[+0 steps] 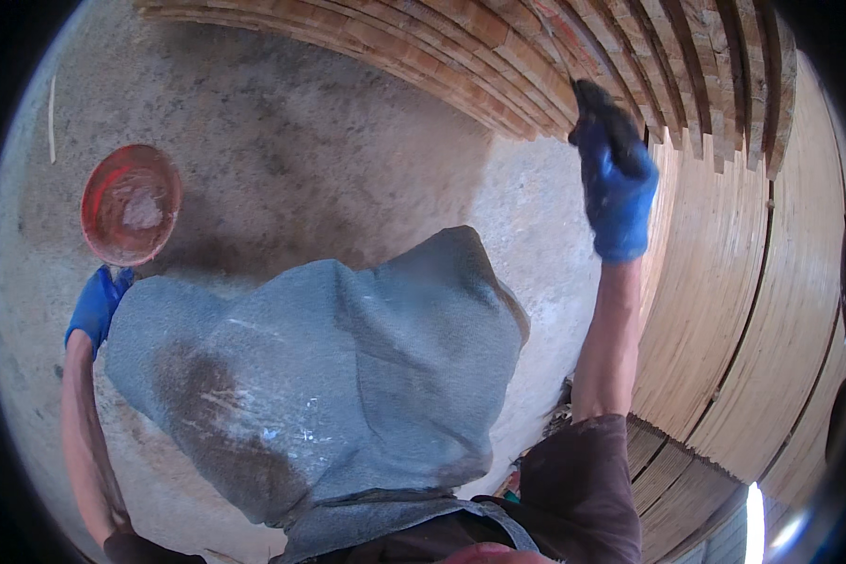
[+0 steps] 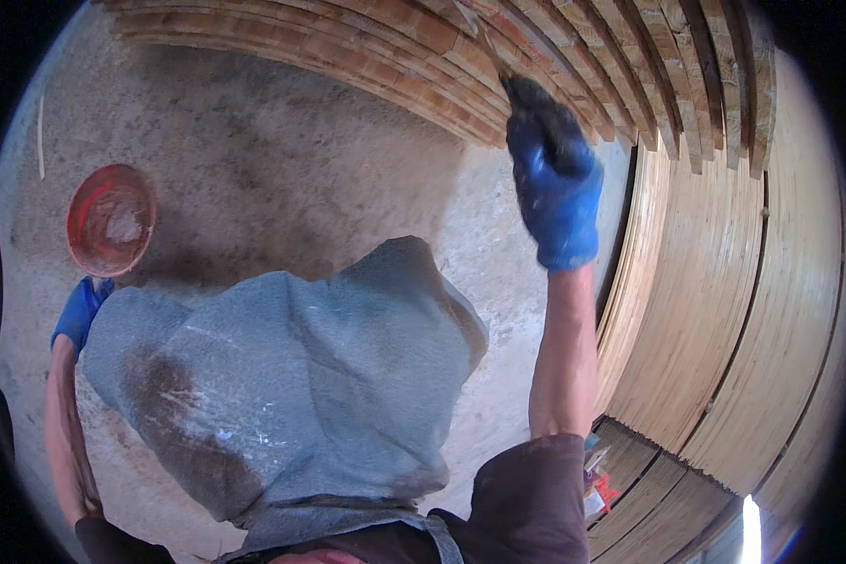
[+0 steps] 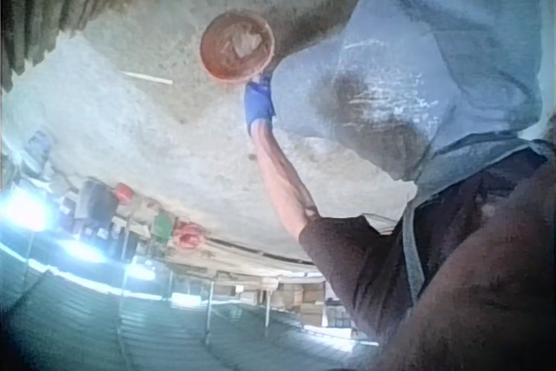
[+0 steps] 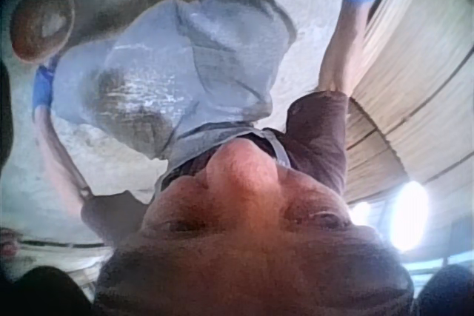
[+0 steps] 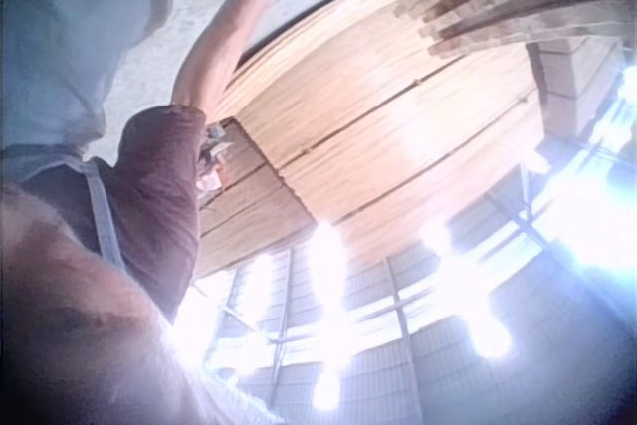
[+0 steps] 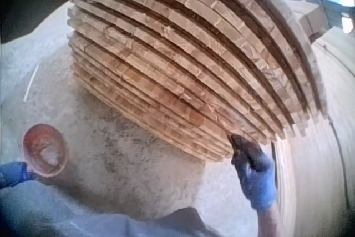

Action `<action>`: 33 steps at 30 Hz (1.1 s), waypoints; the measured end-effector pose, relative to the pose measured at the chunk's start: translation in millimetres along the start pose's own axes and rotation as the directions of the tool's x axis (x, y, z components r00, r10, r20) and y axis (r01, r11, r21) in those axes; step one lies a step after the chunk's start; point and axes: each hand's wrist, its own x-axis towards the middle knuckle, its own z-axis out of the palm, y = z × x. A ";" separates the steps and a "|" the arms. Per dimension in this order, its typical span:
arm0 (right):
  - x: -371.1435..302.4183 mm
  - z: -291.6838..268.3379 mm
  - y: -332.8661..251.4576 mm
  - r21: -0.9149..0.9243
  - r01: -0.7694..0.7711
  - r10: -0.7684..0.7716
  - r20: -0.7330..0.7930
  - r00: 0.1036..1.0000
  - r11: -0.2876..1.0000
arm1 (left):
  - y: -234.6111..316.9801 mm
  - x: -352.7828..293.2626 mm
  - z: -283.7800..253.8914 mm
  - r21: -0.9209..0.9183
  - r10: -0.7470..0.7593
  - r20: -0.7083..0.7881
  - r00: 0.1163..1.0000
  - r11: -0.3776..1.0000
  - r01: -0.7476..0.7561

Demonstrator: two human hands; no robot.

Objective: The person applies a white substance to wooden planks using a small container and then places them onto a large wooden structure. They also handle a large wooden panel and apply a substance to a stack of planks using a brush.

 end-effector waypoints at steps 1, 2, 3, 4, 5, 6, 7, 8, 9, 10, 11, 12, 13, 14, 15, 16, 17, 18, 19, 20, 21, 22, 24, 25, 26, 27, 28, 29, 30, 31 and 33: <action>-8.5 -2.9 -3.3 -0.033 0.011 -0.011 0.016 1.000 0.999 | -9.3 1.6 4.9 -0.001 0.007 -0.029 1.000 1.000 -0.007; -16.3 -6.4 2.7 -0.089 0.008 -0.007 0.018 1.000 0.996 | -7.4 1.7 5.4 0.001 0.001 -0.016 1.000 1.000 -0.001; -18.2 -11.3 7.7 -0.113 0.005 -0.004 0.004 1.000 0.994 | -6.3 1.1 4.1 0.003 -0.006 -0.003 1.000 1.000 0.006; -18.5 -16.9 12.8 -0.136 0.001 -0.002 -0.009 1.000 0.991 | -4.5 0.3 2.5 0.006 -0.014 0.009 1.000 1.000 0.014; -19.7 -22.4 17.0 -0.159 -0.006 0.001 -0.025 1.000 0.987 | 1.4 -0.8 -1.0 0.014 -0.030 0.024 0.999 0.999 0.030; -16.3 -24.3 23.1 -0.094 0.030 -0.035 -0.045 0.998 0.995 | 10.2 -1.9 -5.2 0.023 -0.047 0.038 0.998 0.999 0.046; -13.5 -26.7 30.5 -0.114 0.037 -0.045 -0.067 0.997 0.993 | 15.3 -1.2 -7.4 0.033 -0.064 0.051 0.997 0.998 0.062; -8.7 -28.3 36.9 -0.190 0.075 -0.089 -0.065 0.994 0.979 | 15.5 -1.2 -7.8 0.055 -0.074 0.054 0.996 0.996 0.071; -3.0 -29.2 42.6 -0.265 0.112 -0.133 -0.061 0.989 0.958 | 15.8 -0.8 -8.4 0.077 -0.083 0.057 0.995 0.994 0.078; 4.4 -28.6 47.3 -0.277 0.100 -0.120 -0.056 0.991 0.956 | 16.1 -0.4 -9.3 0.100 -0.091 0.059 0.994 0.991 0.085; 12.4 -26.2 51.2 -0.288 0.090 -0.108 -0.049 0.993 0.953 | 7.0 0.4 -5.0 0.066 -0.055 0.031 0.998 0.996 0.052; 17.8 -26.5 52.6 -0.301 0.081 -0.099 -0.045 0.994 0.950 | -4.9 1.8 1.6 0.030 -0.016 0.000 1.000 0.999 0.016; 20.4 -29.3 54.2 -0.331 0.099 -0.113 -0.023 0.993 0.939 | -16.4 3.9 6.2 -0.004 0.023 -0.033 0.999 1.000 -0.023; 21.4 -33.0 58.9 -0.364 0.114 -0.122 0.000 0.992 0.925 | -8.7 4.3 4.5 0.001 0.016 -0.012 1.000 1.000 -0.016; 22.8 -36.6 60.4 -0.390 0.130 -0.131 0.024 0.991 0.911 | 4.3 -0.9 -1.9 0.007 0.004 0.008 1.000 1.000 -0.004; 23.5 -41.9 58.3 -0.421 0.170 -0.168 0.043 0.985 0.891 | 11.7 -4.0 -6.3 0.013 -0.007 0.026 1.000 1.000 0.006; 24.0 -42.1 52.9 -0.448 0.131 -0.118 0.058 0.991 0.884 | 9.8 -6.0 -7.9 0.013 -0.008 0.020 1.000 1.000 0.007; 22.7 -41.6 46.0 -0.476 0.094 -0.069 0.071 0.995 0.874 | 6.5 -7.6 -6.0 0.013 -0.009 0.013 1.000 1.000 0.008; 20.6 -40.8 38.8 -0.503 0.058 -0.019 0.083 0.996 0.862 | 2.4 -9.1 -3.9 0.012 -0.010 0.006 1.000 1.000 0.010; 17.0 -40.6 33.5 -0.493 0.155 -0.130 0.085 0.988 0.856 | -1.0 -7.4 -0.8 0.015 -0.004 -0.001 1.000 1.000 0.004; 16.6 -41.7 33.3 -0.427 0.169 -0.157 0.063 0.986 0.889 | -4.7 -5.9 2.1 0.019 0.002 -0.007 1.000 1.000 -0.002; 16.8 -42.9 35.6 -0.357 0.184 -0.181 0.040 0.983 0.916 | -9.6 -4.4 3.6 0.022 0.006 -0.012 1.000 1.000 -0.006; 17.0 -49.5 42.4 -0.406 0.171 -0.188 -0.003 0.982 0.898 | -5.4 -2.5 -0.1 -0.072 0.017 0.028 0.999 0.997 -0.015; 16.5 -47.2 46.2 -0.435 0.089 -0.112 -0.028 0.993 0.896 | -2.9 -1.6 -1.6 -0.118 0.024 0.050 0.998 0.993 -0.018; 16.2 -38.5 46.7 -0.458 0.008 -0.036 -0.053 0.998 0.889 | 11.1 -5.9 -9.2 -0.105 -0.022 0.084 0.996 0.994 0.031; 14.2 -32.8 46.4 -0.480 -0.078 0.044 -0.082 0.996 0.874 | 35.5 -12.4 -21.9 -0.087 -0.064 0.119 0.991 0.993 0.075; 13.2 -29.7 35.8 -0.460 -0.057 0.035 -0.055 0.998 0.886 | 44.7 -20.6 -29.1 -0.073 -0.123 0.149 0.981 0.988 0.135; 8.7 -32.0 31.5 -0.424 -0.006 -0.006 -0.027 1.000 0.906 | 42.4 -19.6 -28.3 -0.077 -0.110 0.149 0.983 0.989 0.123; 4.2 -35.1 27.9 -0.385 0.044 -0.048 -0.001 0.999 0.922 | 35.0 -18.2 -26.5 -0.081 -0.097 0.149 0.984 0.991 0.110; -0.1 -39.4 24.8 -0.345 0.093 -0.091 0.023 0.996 0.934 | 28.3 -17.2 -24.1 -0.084 -0.084 0.150 0.985 0.992 0.097; 0.4 -48.1 18.7 -0.248 0.037 -0.035 0.014 0.999 0.968 | 19.0 -16.3 -15.9 -0.065 -0.050 0.108 0.993 0.996 0.057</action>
